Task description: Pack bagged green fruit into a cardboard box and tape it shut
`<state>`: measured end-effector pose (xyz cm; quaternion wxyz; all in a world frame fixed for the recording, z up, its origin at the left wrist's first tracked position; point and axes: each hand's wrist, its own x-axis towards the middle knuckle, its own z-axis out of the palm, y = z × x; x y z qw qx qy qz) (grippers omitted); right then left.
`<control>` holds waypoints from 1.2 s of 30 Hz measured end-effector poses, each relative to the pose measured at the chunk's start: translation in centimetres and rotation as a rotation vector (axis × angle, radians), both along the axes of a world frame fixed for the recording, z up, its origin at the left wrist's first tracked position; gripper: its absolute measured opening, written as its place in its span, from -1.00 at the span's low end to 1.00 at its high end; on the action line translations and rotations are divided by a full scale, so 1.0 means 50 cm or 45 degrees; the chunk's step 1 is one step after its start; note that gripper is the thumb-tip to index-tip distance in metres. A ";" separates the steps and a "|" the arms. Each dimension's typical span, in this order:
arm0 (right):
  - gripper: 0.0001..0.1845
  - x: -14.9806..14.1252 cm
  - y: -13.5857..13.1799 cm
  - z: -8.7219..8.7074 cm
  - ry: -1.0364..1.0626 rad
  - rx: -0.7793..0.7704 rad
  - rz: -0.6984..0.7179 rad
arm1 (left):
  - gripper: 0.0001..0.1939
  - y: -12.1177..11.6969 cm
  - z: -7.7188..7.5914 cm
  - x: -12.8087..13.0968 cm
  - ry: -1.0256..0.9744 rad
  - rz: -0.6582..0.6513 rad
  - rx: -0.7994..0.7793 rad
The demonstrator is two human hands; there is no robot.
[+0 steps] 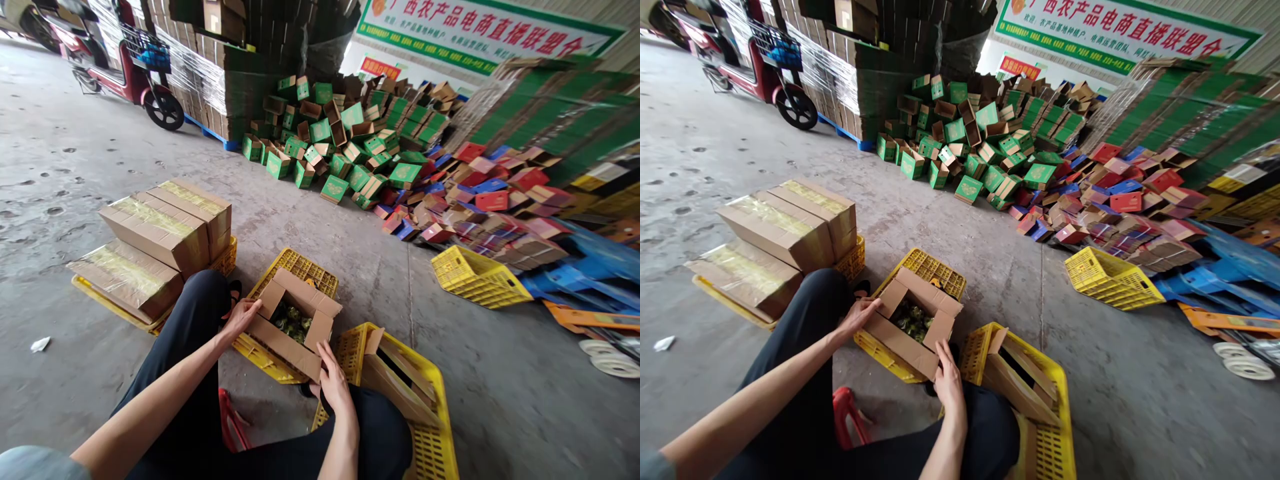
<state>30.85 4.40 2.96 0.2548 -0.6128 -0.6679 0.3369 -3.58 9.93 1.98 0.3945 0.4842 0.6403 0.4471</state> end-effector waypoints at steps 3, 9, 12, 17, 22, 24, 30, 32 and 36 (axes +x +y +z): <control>-0.37 0.009 0.004 0.004 0.108 -0.040 -0.021 | -0.27 0.004 0.021 -0.012 -0.116 -0.041 -0.108; -0.52 0.002 0.016 0.007 0.254 -0.136 -0.169 | -0.16 0.004 0.041 -0.020 -0.254 -0.042 -0.204; -0.54 -0.008 0.021 0.011 0.267 -0.100 -0.221 | -0.16 0.008 0.041 -0.017 -0.306 -0.006 -0.258; -0.63 -0.017 0.030 0.014 0.213 0.004 -0.275 | -0.22 0.012 0.041 -0.015 -0.309 0.056 -0.304; -0.56 -0.026 0.044 0.003 0.067 0.121 -0.358 | -0.31 0.004 0.036 -0.005 -0.239 0.014 -0.225; -0.55 -0.031 0.049 -0.002 0.025 0.158 -0.408 | -0.39 0.002 0.029 -0.001 -0.197 -0.015 -0.165; -0.55 -0.042 0.056 -0.020 -0.001 0.218 -0.509 | -0.50 0.007 -0.002 0.003 -0.166 0.049 -0.094; -0.51 -0.047 0.057 -0.026 -0.001 0.232 -0.555 | -0.53 0.009 -0.011 0.003 -0.170 0.073 -0.072; -0.43 -0.057 0.058 -0.034 0.012 0.259 -0.630 | -0.58 0.011 -0.025 0.006 -0.190 0.098 -0.015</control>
